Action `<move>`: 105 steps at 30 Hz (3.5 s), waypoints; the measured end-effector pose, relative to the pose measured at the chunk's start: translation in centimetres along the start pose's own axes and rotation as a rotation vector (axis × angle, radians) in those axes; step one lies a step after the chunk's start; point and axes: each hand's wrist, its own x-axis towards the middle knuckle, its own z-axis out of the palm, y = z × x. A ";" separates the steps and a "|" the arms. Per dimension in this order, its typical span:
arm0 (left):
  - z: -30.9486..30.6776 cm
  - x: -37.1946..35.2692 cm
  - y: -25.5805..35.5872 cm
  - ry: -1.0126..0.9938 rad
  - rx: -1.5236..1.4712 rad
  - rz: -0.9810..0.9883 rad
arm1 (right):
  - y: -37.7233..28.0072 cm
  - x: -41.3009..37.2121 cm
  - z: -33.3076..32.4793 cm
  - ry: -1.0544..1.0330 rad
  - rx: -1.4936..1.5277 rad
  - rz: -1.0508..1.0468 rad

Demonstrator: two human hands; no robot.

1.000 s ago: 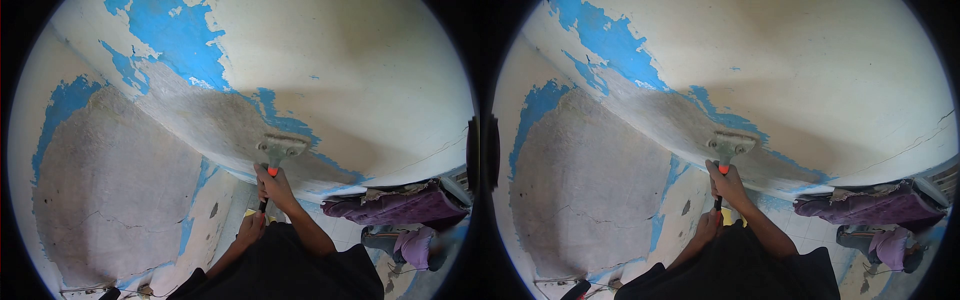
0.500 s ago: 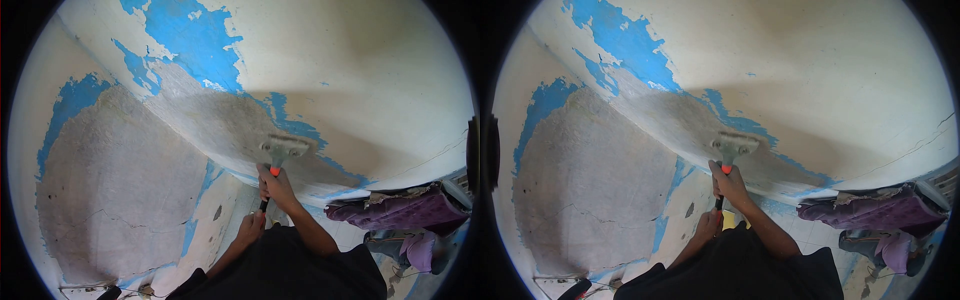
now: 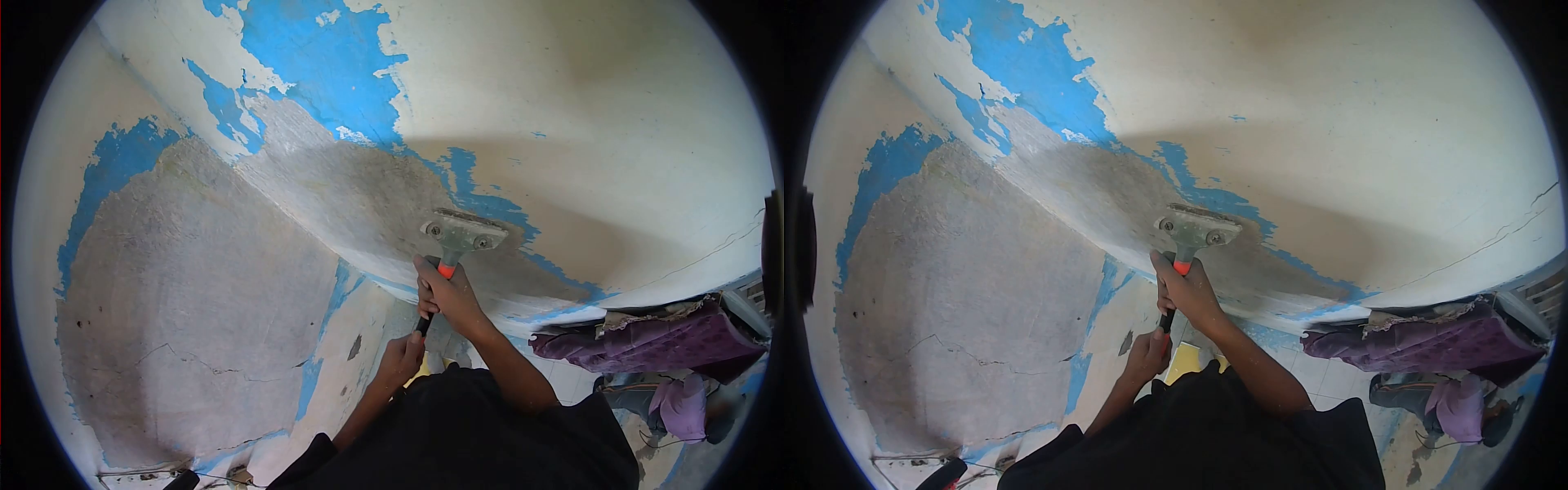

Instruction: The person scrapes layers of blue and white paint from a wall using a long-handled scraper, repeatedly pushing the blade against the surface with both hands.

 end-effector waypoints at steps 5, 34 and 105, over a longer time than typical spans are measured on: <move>-0.6 -0.4 -0.7 -0.031 -0.069 -0.055 | 2.3 0.8 -0.4 -0.027 0.042 0.010; -0.9 -0.9 -1.2 -0.025 -0.154 -0.153 | 2.8 1.9 0.8 -0.036 0.018 0.043; 3.9 -1.9 -0.2 0.037 -0.229 -0.087 | 4.5 -0.9 -0.7 -0.031 0.113 -0.211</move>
